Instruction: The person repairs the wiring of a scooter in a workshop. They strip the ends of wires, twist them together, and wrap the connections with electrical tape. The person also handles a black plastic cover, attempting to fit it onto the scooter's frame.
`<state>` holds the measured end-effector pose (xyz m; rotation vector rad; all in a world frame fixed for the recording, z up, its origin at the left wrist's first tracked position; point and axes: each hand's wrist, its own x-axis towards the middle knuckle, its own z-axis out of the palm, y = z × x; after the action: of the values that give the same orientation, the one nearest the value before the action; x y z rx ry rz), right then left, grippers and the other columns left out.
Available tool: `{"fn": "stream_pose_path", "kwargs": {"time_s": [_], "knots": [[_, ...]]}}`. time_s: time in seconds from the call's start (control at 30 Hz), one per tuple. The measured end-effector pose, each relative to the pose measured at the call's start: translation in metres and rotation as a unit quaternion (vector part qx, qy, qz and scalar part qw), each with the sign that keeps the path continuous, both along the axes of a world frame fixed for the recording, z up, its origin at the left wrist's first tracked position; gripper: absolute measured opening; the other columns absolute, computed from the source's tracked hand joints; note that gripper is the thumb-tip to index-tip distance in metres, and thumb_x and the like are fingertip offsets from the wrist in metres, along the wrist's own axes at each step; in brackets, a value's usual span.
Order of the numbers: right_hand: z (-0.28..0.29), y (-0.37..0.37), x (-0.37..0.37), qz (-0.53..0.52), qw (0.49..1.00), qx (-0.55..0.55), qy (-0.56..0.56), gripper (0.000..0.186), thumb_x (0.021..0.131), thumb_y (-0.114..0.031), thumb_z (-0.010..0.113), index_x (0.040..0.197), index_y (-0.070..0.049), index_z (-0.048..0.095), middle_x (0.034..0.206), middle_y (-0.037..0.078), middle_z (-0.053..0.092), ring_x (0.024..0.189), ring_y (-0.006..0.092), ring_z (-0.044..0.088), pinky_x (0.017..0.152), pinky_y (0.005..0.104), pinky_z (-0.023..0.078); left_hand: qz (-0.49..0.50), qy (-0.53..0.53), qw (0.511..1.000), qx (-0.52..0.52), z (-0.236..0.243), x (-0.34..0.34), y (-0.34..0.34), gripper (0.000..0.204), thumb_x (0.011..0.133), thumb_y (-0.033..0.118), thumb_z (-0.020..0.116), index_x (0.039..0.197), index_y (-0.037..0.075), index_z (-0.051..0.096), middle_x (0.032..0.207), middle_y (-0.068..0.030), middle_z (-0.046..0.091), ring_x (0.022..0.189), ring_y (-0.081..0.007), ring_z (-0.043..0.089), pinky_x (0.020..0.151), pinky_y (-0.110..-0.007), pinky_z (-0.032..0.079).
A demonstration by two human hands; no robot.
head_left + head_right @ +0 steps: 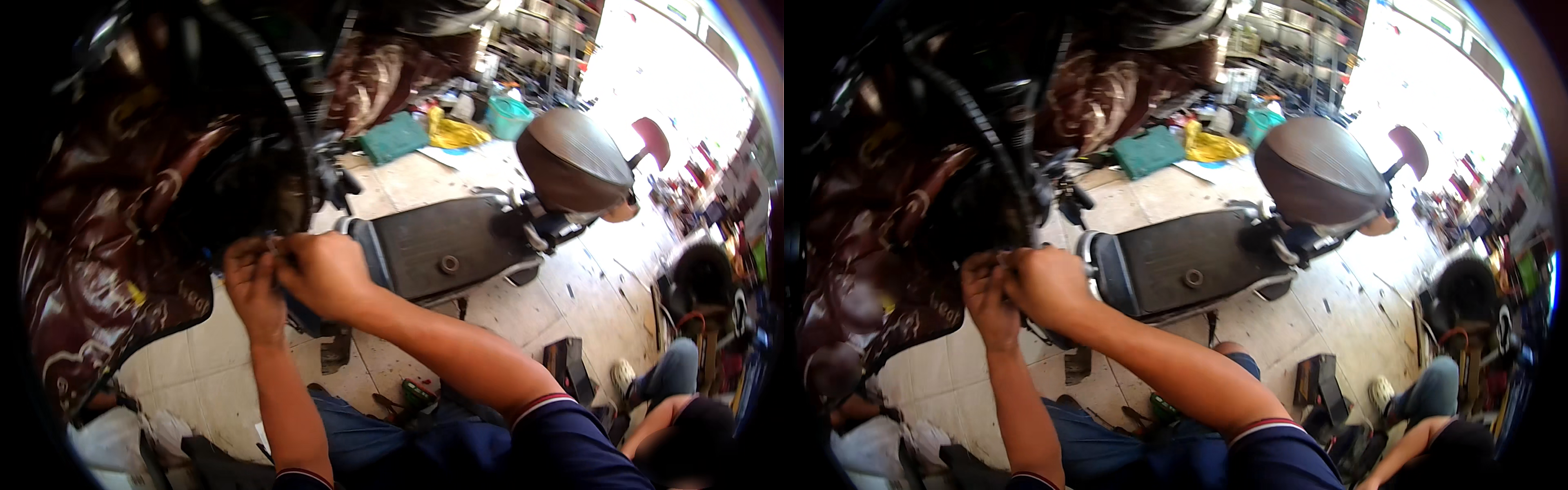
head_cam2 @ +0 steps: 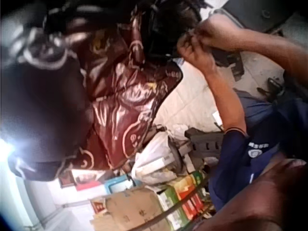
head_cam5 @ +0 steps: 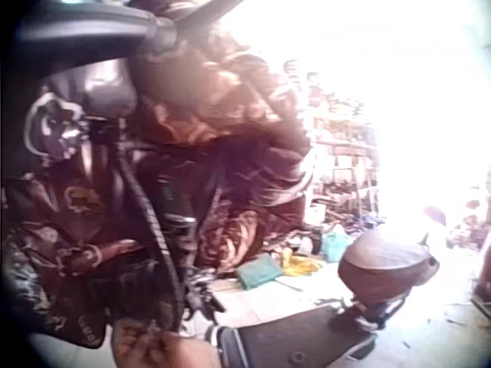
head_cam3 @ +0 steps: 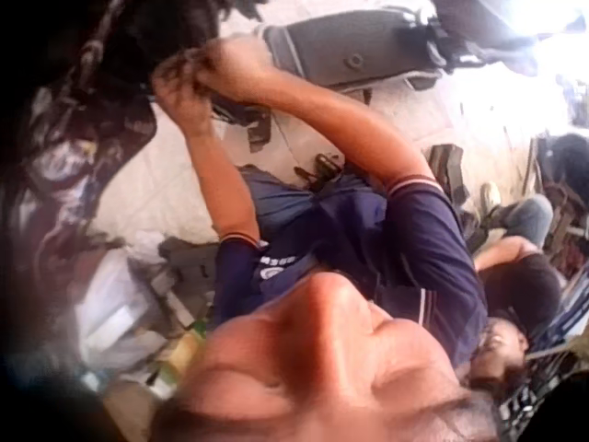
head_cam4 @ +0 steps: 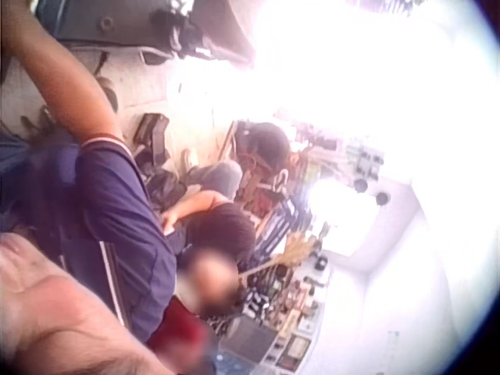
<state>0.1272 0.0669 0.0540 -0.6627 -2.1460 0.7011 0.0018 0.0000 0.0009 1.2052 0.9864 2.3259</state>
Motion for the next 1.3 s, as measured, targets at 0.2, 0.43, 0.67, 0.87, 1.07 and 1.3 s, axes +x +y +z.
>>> {"fn": "stream_pose_path", "kwargs": {"time_s": [0.2,0.43,0.67,0.87,1.07,1.3], "knots": [[-0.007,0.003,-0.002,-0.011,0.999,0.045,0.001,0.026,0.086,-0.03,0.069,0.099,-0.008,0.076,0.074,0.018,0.071,0.068,0.0378,0.071,0.063,0.0488,0.056,0.007,0.016,1.0,-0.023,-0.001,0.0,0.003,0.026,0.101,0.002,0.059,0.127,0.0,0.052,0.114,-0.0122,0.066,0.106,-0.0176,0.063,0.099,-0.032,0.05],[-0.01,0.0,-0.005,-0.027,0.996,0.087,-0.014,0.023,0.087,-0.028,0.067,0.086,-0.006,0.066,0.067,0.018,0.069,0.063,0.0374,0.071,0.056,0.0492,0.054,0.004,0.026,0.999,-0.032,-0.004,-0.006,-0.001,0.029,0.101,0.006,0.062,0.127,0.0,0.052,0.115,-0.0132,0.066,0.106,-0.0189,0.062,0.1,-0.034,0.049],[-0.036,-0.007,0.02,0.042,0.981,0.182,0.048,0.043,0.086,-0.023,0.072,0.12,-0.001,0.058,0.064,0.013,0.063,0.056,0.0341,0.065,0.05,0.0471,0.047,-0.006,0.062,0.994,-0.091,-0.014,-0.028,-0.009,0.034,0.1,0.01,0.066,0.13,0.0,0.053,0.117,-0.0095,0.064,0.108,-0.0185,0.061,0.099,-0.034,0.049],[-0.137,0.046,0.128,-0.073,0.996,-0.002,0.053,0.03,0.091,-0.019,0.068,0.118,-0.007,0.064,0.094,0.019,0.068,0.086,0.0404,0.069,0.074,0.0496,0.055,-0.025,0.05,0.995,-0.079,-0.008,-0.022,-0.009,0.034,0.102,0.005,0.055,0.135,0.001,0.049,0.123,-0.0103,0.061,0.112,-0.0192,0.058,0.105,-0.038,0.044],[-0.237,0.121,0.198,-0.25,0.917,-0.203,-0.234,0.052,0.093,-0.019,0.061,0.143,-0.009,0.051,0.127,0.024,0.064,0.109,0.0437,0.068,0.093,0.0507,0.056,-0.055,0.078,0.991,-0.091,-0.007,-0.022,-0.002,0.028,0.103,0.006,0.055,0.129,0.001,0.048,0.127,-0.0155,0.061,0.121,-0.0257,0.059,0.11,-0.042,0.043],[-0.254,0.141,0.181,-0.248,0.908,-0.192,-0.277,0.051,0.092,-0.01,0.055,0.143,-0.008,0.049,0.12,0.024,0.068,0.107,0.0428,0.07,0.091,0.0515,0.056,-0.023,0.092,0.99,-0.101,-0.017,-0.037,-0.001,0.028,0.101,0.008,0.061,0.125,0.0,0.048,0.123,-0.0174,0.063,0.116,-0.0236,0.06,0.105,-0.04,0.046]]}}
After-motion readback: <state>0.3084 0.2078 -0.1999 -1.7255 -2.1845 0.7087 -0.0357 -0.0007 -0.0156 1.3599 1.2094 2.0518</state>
